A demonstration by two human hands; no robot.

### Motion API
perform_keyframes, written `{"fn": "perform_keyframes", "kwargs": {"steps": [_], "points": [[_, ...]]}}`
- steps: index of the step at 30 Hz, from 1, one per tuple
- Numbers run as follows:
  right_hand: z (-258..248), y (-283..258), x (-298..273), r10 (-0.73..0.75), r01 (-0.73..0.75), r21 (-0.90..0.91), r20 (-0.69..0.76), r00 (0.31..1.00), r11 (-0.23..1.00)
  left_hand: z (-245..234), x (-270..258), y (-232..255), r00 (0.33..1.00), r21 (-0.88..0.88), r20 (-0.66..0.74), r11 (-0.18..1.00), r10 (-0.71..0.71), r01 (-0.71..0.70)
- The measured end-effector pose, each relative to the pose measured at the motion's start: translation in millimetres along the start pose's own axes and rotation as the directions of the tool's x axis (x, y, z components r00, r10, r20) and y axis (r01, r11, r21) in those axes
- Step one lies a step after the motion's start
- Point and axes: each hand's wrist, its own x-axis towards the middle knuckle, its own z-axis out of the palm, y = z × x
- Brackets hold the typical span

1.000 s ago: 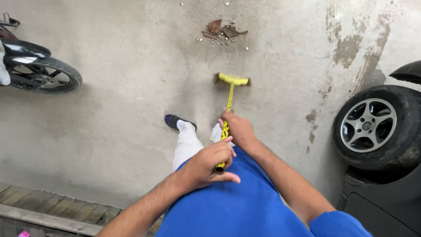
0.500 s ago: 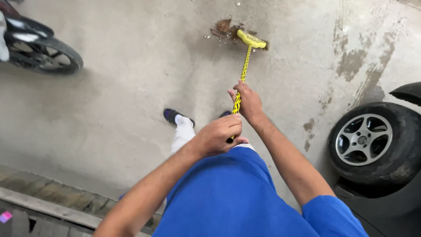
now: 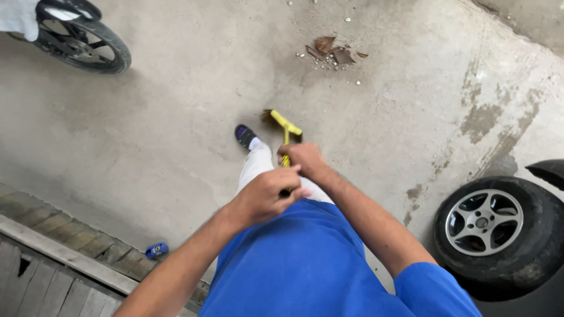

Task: Sweeping debris from the floor with a small broom.

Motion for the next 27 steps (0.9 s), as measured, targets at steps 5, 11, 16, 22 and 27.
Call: {"fn": "perform_keyframes", "kwargs": {"steps": [5,11,16,22,27], "points": [[4,59,35,0.158,-0.147,0.067,-0.235,0.959,0.987,-5,34,-51,0.999,0.017,-0.031,1.000,0.018,-0.018],[-10,85,64,0.289,-0.292,0.077,-0.515,0.807,0.953,-19,47,-98,0.996,-0.134,0.012,0.987,0.093,-0.090],[-26,25,102,0.269,-0.201,0.180,-0.594,0.758,0.963,-117,39,-55,0.996,-0.179,-0.068,0.981,0.059,-0.071],[-69,-128,181,0.229,-0.186,0.221,-0.186,0.956,0.957,-242,1,-31,0.988,-0.157,-0.152,0.988,-0.019,-0.006],[-55,-158,264,0.053,-0.046,0.108,-0.066,0.996,0.993,-284,4,-66,0.981,-0.026,-0.166,0.995,-0.096,0.093]]}}
